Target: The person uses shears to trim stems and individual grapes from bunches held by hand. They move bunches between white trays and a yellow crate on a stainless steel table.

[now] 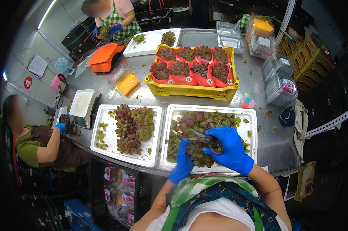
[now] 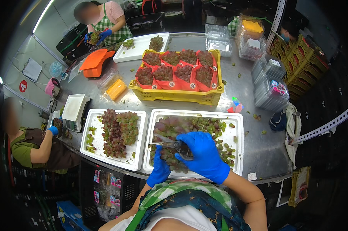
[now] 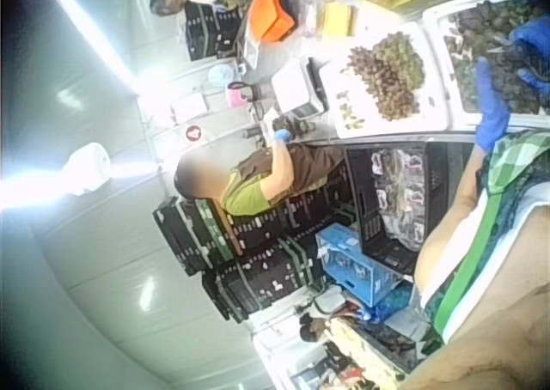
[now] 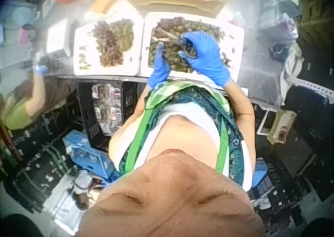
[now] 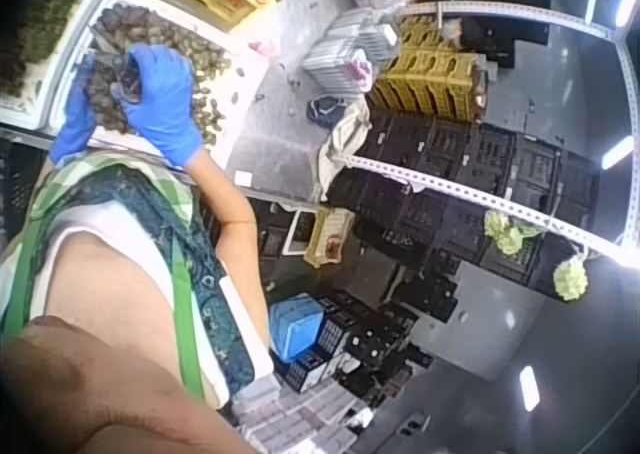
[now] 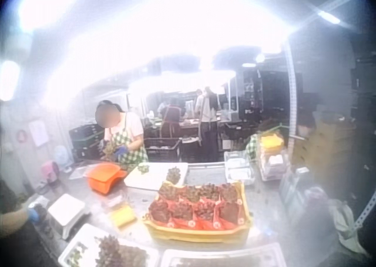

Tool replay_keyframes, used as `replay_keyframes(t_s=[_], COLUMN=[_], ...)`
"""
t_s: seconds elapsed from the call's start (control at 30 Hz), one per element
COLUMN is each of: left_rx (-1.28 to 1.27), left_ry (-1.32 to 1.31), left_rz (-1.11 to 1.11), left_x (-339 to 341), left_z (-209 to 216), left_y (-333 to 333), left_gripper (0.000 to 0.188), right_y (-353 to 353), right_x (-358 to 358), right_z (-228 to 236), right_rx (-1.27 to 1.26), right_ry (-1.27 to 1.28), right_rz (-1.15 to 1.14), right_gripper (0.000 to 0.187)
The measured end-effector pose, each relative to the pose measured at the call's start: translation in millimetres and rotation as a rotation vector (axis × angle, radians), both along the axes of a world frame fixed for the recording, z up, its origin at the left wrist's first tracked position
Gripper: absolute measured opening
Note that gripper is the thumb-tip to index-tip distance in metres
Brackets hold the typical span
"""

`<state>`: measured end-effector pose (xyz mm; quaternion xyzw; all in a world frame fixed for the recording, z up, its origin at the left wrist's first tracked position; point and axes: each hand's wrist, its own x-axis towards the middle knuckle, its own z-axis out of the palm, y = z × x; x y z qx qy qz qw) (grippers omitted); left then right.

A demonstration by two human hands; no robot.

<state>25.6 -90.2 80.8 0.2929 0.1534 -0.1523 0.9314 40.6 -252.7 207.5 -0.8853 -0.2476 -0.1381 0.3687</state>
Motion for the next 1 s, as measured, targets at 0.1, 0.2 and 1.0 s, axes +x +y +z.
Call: replay_keyframes(t_s=[0.1, 0.2, 1.0], left_rx=[-0.006, 0.011, 0.046], left_ry=[0.053, 0.064, 0.036], left_rz=[-0.039, -0.073, -0.049], left_x=[0.2, -0.3, 5.2], left_z=[-7.1, -10.4, 34.6], left_y=[2.1, 3.1, 8.9], left_gripper=[0.050, 0.051, 0.060], right_y=[-0.2, -3.8, -58.0], right_x=[2.6, 4.7, 23.8], right_z=[-7.7, -10.5, 33.5], right_rx=[-0.041, 0.025, -1.033], right_ry=[0.005, 0.047, -0.349], right_rz=[-0.006, -0.020, 0.108], right_gripper=[0.038, 0.033, 0.036])
